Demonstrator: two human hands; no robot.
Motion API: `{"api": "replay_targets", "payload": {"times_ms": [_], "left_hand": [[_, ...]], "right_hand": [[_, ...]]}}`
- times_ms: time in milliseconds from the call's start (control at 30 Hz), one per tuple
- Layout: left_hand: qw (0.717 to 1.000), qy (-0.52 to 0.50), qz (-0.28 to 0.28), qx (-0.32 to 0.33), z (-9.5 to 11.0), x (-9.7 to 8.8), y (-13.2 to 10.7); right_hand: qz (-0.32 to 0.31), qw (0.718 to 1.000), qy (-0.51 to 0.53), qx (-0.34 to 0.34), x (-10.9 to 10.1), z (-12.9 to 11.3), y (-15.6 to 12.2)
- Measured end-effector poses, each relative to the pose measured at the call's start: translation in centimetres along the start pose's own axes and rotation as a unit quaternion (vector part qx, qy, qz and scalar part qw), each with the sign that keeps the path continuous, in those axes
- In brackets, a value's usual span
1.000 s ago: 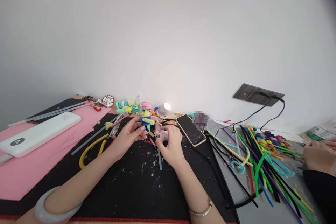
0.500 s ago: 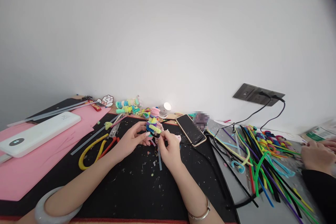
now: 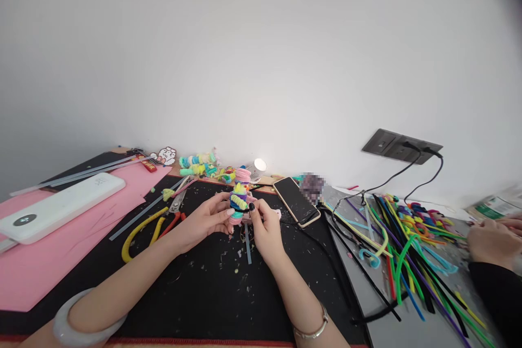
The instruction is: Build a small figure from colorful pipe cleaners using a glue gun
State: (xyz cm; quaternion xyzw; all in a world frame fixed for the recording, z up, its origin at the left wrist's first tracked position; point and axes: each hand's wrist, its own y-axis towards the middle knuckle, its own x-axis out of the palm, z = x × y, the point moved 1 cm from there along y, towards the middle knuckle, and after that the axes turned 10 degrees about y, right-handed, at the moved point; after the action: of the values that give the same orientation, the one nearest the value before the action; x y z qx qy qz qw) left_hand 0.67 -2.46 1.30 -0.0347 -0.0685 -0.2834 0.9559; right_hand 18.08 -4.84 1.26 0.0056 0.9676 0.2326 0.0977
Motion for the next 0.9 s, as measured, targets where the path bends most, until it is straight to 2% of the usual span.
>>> {"api": "replay_targets", "payload": {"times_ms": [233, 900], "left_hand": [[0.999, -0.029, -0.032, 0.009, -0.6, -0.3, 0.1], [0.994, -0.093, -0.064, -0.010, -0.7, -0.2, 0.0]], "right_hand": [[0.014, 0.997, -0.064, -0.034, 0.1, -0.8, 0.0], [0.026, 0.996, -0.072, -0.054, 1.0, -0.6, -0.2]]}}
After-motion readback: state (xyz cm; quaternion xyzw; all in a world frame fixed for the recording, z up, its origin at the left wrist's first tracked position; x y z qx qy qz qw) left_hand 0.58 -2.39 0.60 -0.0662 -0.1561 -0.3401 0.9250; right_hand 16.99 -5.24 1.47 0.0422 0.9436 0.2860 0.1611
